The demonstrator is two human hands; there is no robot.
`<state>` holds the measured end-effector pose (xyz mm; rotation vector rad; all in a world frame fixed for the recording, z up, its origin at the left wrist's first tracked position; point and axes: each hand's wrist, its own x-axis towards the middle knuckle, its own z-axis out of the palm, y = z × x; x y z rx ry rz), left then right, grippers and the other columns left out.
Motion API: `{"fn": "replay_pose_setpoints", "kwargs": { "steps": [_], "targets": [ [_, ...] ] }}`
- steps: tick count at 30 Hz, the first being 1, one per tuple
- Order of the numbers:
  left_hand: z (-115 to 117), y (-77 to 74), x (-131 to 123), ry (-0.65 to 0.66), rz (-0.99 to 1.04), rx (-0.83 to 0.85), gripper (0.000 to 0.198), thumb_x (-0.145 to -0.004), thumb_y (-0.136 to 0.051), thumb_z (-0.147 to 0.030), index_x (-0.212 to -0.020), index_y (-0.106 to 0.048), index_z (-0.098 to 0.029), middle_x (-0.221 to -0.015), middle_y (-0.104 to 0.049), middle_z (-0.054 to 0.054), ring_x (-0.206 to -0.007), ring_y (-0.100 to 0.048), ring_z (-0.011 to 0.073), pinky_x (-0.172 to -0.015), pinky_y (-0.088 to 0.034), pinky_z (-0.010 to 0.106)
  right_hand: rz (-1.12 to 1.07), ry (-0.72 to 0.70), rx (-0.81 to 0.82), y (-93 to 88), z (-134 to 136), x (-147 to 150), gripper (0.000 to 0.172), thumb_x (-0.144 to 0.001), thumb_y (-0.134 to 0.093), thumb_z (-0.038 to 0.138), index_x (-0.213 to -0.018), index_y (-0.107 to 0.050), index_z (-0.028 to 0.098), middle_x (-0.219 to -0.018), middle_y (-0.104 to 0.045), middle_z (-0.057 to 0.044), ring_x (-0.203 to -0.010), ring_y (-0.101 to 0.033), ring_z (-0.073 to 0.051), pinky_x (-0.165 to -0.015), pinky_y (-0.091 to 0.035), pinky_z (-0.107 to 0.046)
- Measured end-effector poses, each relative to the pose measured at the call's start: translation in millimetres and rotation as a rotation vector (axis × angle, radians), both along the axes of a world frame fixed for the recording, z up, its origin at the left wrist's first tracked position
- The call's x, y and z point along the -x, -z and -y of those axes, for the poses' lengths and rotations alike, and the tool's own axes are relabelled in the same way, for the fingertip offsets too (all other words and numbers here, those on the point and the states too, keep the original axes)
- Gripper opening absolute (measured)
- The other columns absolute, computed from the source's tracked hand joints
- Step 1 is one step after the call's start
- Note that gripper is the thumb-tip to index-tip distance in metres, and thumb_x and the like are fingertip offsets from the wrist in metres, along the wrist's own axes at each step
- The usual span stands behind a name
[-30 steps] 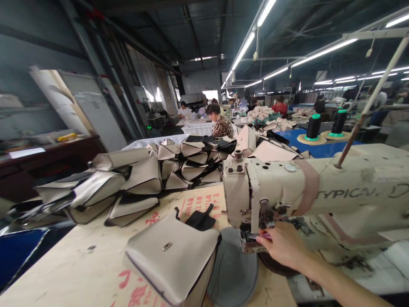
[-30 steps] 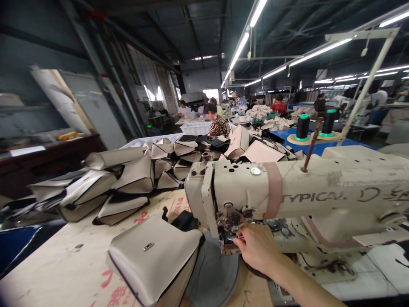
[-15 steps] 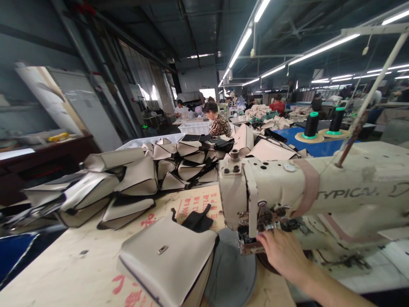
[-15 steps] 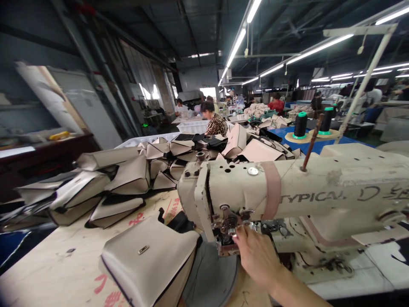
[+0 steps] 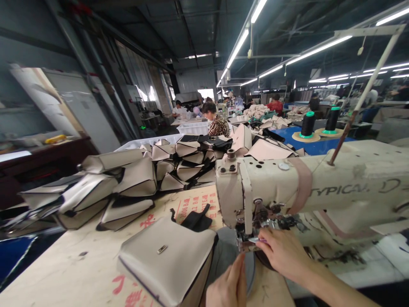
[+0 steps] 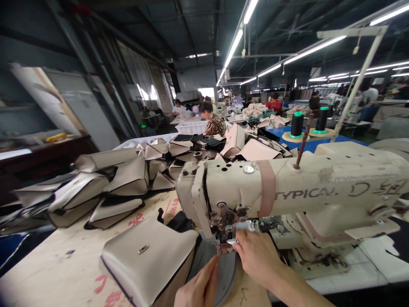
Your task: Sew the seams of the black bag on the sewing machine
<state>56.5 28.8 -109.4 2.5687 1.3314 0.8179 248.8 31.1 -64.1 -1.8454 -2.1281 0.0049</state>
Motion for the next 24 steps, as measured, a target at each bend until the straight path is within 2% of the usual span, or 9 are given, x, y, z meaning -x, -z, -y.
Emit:
{"fn": "replay_pose_setpoints", "kwargs": {
  "steps": [3, 5, 8, 11, 15, 19, 22, 24],
  "targets": [
    [-28.8, -19.4, -19.5, -0.053, -0.165, 0.07, 0.037, -0.09, -0.032, -0.018, -0.124, -0.047, -0.019, -0.07, -0.07, 0.003, -0.055, -0.065, 0.0149, -0.046, -0.042, 0.021, 0.015, 0.041, -0.016, -0.9, -5.1, 2.4, 0.006, -0.089, -0.047, 0.021, -0.091, -0.053, 0.022, -0.08, -0.063, 0.001, -0.069, -0.062, -0.02, -0.055, -0.035, -0.029],
    [-38.4, -32.8, -28.8, -0.104, -0.26, 0.111, 0.033, -0.089, -0.033, -0.017, -0.115, -0.052, -0.019, -0.058, -0.067, 0.001, -0.049, -0.064, 0.0179, -0.041, -0.035, 0.023, 0.016, 0.085, -0.042, -0.2, -6.7, 1.1, 0.011, -0.091, -0.042, 0.021, -0.095, -0.053, 0.019, -0.088, -0.063, -0.003, -0.072, -0.062, -0.021, -0.056, -0.036, -0.029],
    [-43.4, -46.7, -35.0, -0.098, -0.316, 0.136, 0.026, -0.089, -0.033, -0.018, -0.092, -0.059, -0.021, -0.061, -0.067, 0.002, -0.056, -0.066, 0.021, -0.042, -0.032, 0.024, -0.015, 0.093, -0.045, 2.3, -6.1, -2.9, 0.012, -0.092, -0.041, 0.022, -0.096, -0.052, 0.018, -0.091, -0.063, -0.003, -0.075, -0.062, -0.021, -0.058, -0.039, -0.029],
    [-45.3, -51.6, -38.0, -0.089, -0.348, 0.152, 0.026, -0.09, -0.033, -0.02, -0.086, -0.059, -0.022, -0.065, -0.068, 0.002, -0.06, -0.066, 0.0225, -0.044, -0.034, 0.025, -0.089, 0.061, 0.001, 5.6, -4.9, -4.9, 0.008, -0.09, -0.044, 0.021, -0.094, -0.052, 0.02, -0.088, -0.064, 0.0, -0.077, -0.063, -0.02, -0.062, -0.042, -0.029],
    [-50.6, -49.9, -45.5, -0.08, -0.46, 0.133, 0.023, -0.084, -0.038, -0.01, -0.088, -0.059, -0.019, -0.07, -0.068, 0.003, -0.062, -0.066, 0.0228, -0.048, -0.04, 0.026, -0.167, 0.078, 0.021, 4.3, -7.4, -5.4, 0.006, -0.089, -0.046, 0.02, -0.092, -0.051, 0.021, -0.088, -0.064, 0.001, -0.079, -0.063, -0.02, -0.065, -0.044, -0.029],
    [-55.6, -41.0, -44.5, 0.004, -0.464, -0.065, 0.025, -0.08, -0.043, -0.005, -0.091, -0.062, -0.016, -0.073, -0.067, 0.004, -0.066, -0.064, 0.0213, -0.057, -0.047, 0.029, -0.236, 0.085, 0.008, -4.0, 0.8, -10.6, 0.004, -0.088, -0.047, 0.023, -0.088, -0.05, 0.021, -0.086, -0.064, 0.002, -0.076, -0.063, -0.018, -0.065, -0.046, -0.027],
    [-47.3, -24.5, -29.0, 0.075, -0.242, -0.237, 0.028, -0.083, -0.043, -0.008, -0.101, -0.061, -0.016, -0.074, -0.068, 0.004, -0.062, -0.063, 0.0183, -0.058, -0.047, 0.028, -0.25, 0.059, -0.096, 5.1, 29.4, -11.9, 0.009, -0.089, -0.044, 0.029, -0.09, -0.05, 0.023, -0.083, -0.063, 0.002, -0.071, -0.063, -0.017, -0.06, -0.046, -0.026],
    [-31.2, -8.2, -15.6, 0.011, 0.04, -0.222, 0.027, -0.085, -0.045, -0.016, -0.106, -0.062, -0.019, -0.067, -0.068, 0.002, -0.053, -0.06, 0.0144, -0.053, -0.045, 0.023, -0.243, 0.044, -0.177, 26.9, 55.8, -5.9, 0.012, -0.089, -0.044, 0.032, -0.094, -0.053, 0.025, -0.081, -0.063, 0.002, -0.068, -0.063, -0.016, -0.055, -0.045, -0.023]
  ]
}}
